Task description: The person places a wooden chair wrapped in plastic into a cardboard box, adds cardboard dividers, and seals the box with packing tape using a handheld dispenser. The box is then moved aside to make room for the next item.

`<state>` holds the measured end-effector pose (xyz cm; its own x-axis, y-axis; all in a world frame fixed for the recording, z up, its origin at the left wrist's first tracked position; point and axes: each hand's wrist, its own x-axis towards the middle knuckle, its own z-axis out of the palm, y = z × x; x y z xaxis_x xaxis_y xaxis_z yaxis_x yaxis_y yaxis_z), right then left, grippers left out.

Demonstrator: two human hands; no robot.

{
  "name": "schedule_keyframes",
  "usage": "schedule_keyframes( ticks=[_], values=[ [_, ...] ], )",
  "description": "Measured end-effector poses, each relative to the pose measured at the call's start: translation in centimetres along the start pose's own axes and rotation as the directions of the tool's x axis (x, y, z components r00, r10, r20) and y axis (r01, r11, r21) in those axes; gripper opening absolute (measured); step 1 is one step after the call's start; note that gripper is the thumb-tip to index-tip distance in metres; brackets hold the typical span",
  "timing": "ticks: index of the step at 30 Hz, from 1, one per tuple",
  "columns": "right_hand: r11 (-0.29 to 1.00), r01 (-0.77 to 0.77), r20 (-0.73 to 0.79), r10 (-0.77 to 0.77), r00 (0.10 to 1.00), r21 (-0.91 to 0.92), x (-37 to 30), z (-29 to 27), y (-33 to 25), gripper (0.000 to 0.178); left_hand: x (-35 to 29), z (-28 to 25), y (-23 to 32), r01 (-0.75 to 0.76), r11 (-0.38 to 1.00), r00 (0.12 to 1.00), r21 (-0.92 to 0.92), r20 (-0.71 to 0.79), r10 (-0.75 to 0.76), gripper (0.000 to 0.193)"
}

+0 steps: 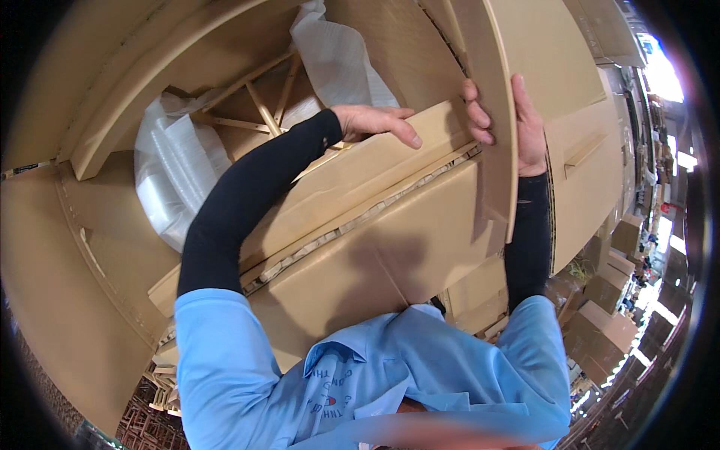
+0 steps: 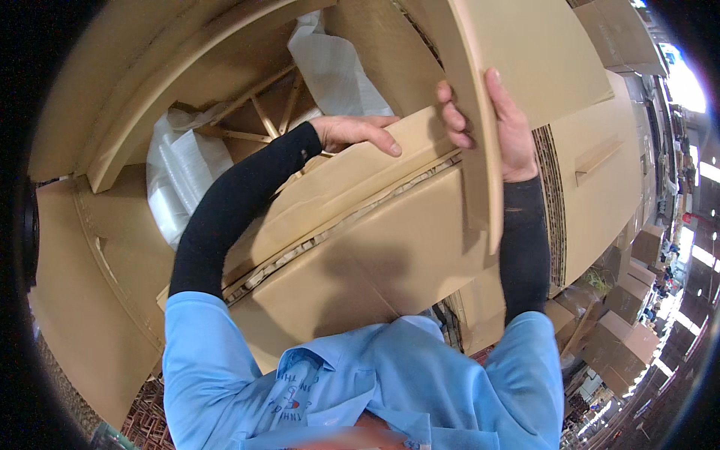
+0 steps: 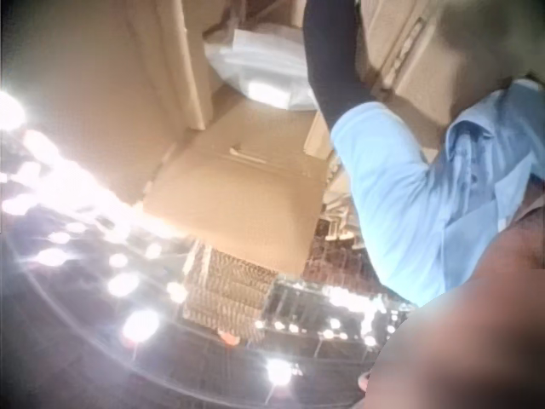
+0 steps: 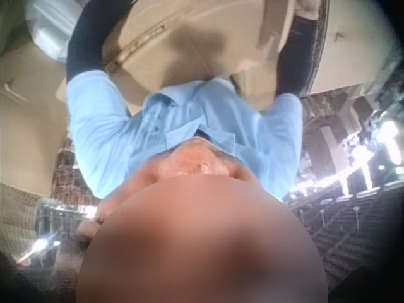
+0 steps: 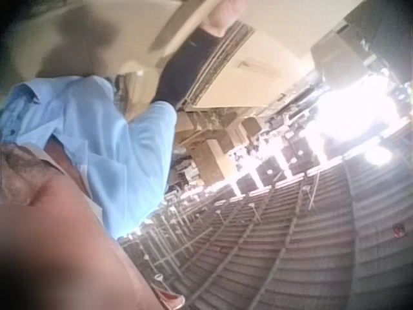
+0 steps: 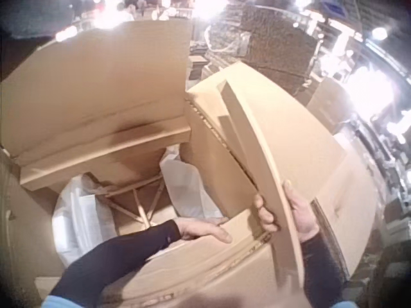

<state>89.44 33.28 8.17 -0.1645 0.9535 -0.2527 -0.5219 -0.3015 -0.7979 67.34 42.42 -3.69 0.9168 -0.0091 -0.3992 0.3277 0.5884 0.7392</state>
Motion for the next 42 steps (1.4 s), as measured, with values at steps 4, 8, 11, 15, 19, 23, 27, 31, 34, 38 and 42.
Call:
schedule_keyframes(
  ticks=[4, 8, 11, 15, 19, 23, 27, 31, 34, 38, 42],
  values=[
    [0.998, 0.063, 0.002, -0.063, 0.998, 0.017, 1.2, -0.4, 1.8, 0.058, 1.3, -0.7, -1.6, -0.021, 1.000, 0.973, 0.020, -0.228, 0.025, 0.110],
    [0.990, 0.127, 0.126, -0.134, 0.983, 0.062, 0.7, -0.4, 1.9, 0.061, 1.9, -0.9, -2.4, -0.080, 0.961, 0.936, 0.266, -0.312, 0.165, 0.110],
    [0.994, 0.105, -0.021, -0.105, 0.994, 0.038, 0.5, -0.3, 1.7, 0.061, 1.7, -1.6, -1.9, -0.085, 0.872, 0.897, 0.482, -0.343, 0.277, 0.095],
    [0.975, 0.118, -0.046, -0.112, 0.993, 0.187, 0.5, -0.3, 1.9, 0.055, 2.1, -2.8, -0.6, -0.068, 0.976, 0.991, 0.207, -0.102, 0.091, 0.101],
    [0.965, 0.189, -0.069, -0.179, 0.981, 0.184, 0.5, -0.7, 2.2, 0.052, 5.2, -3.1, 0.6, -0.052, 0.996, 0.997, 0.074, -0.045, 0.055, 0.100],
    [0.978, 0.154, -0.110, -0.140, 0.984, 0.139, 0.2, -1.1, 2.1, 0.051, 6.7, -2.5, 0.2, -0.170, 0.983, 0.971, -0.066, 0.157, 0.179, 0.099],
    [0.990, 0.084, -0.126, -0.070, 0.990, 0.110, -0.1, -0.8, 1.6, 0.049, 5.0, -2.2, -0.6, -0.225, 0.944, 0.971, 0.242, -0.019, 0.237, 0.108],
    [0.992, -0.018, -0.132, 0.001, 0.991, -0.126, 0.2, -0.3, 1.7, 0.044, 4.9, -2.1, 0.2, -0.433, 0.894, 0.897, 0.115, 0.150, 0.416, 0.086],
    [0.951, -0.146, -0.094, 0.124, 0.988, -0.272, 0.8, -0.1, 2.0, 0.043, 6.3, -1.8, 0.4, -0.437, 0.899, 0.899, 0.037, 0.060, 0.434, 0.071],
    [0.899, -0.258, -0.107, 0.235, 0.966, -0.353, 0.9, 0.4, 1.7, 0.052, 7.5, -2.2, -0.7, -0.263, 0.964, 0.964, 0.043, -0.025, 0.264, 0.068],
    [0.864, -0.331, -0.087, 0.323, 0.942, -0.380, 0.5, 1.4, 0.9, 0.053, 8.0, -4.6, -2.3, -0.240, 0.959, 0.971, 0.149, 0.036, 0.237, 0.057]
  ],
)
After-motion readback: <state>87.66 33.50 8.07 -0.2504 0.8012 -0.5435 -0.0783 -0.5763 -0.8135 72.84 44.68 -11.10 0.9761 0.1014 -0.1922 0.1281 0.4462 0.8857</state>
